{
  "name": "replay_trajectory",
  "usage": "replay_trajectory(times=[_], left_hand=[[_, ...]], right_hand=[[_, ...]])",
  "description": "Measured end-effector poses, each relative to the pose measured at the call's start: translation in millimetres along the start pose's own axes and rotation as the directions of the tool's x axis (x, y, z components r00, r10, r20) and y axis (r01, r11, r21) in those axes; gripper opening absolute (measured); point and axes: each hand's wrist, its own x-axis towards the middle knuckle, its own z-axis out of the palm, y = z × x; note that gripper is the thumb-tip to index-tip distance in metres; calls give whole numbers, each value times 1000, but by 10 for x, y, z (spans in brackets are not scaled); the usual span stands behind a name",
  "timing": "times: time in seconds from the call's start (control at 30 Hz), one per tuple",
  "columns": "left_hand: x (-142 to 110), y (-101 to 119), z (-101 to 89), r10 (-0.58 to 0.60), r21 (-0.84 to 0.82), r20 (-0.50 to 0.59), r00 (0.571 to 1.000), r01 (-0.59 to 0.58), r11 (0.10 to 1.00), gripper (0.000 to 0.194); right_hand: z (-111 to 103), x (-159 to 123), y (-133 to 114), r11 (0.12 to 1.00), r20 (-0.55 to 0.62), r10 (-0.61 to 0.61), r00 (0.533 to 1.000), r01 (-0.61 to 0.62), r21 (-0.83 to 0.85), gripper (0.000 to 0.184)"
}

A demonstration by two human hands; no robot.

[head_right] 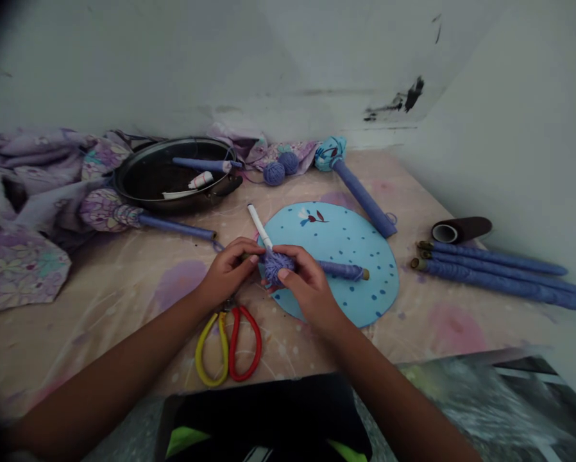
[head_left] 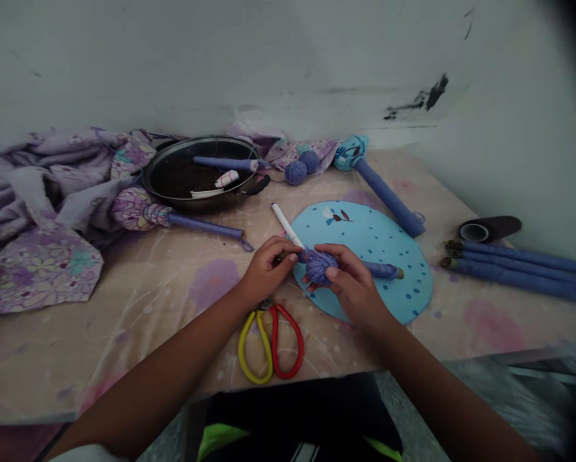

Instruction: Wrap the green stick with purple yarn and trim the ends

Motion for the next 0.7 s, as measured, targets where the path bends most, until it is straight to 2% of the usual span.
replay_trajectory(times=[0.13,0.23,0.53,0.7], left_hand=[[-11,-24,45,-81,-21,-12,997,80,997,15],[-26,-39,67,-107,-64,-28,994,105,992,19],[-52,-28,31,49,101,47,998,-54,993,26],[-19,-41,13,138,88,94,986,-147,985,22]], right_hand=[[33,-25,-43,982,52,-53,997,61,-177,28],[44,-36,-58,963,61,-61,996,75,-257,28],[58,-43,-77,951,51,-16,999,31,-307,28],[67,-27,-93,952,28,-63,998,68,-297,25]])
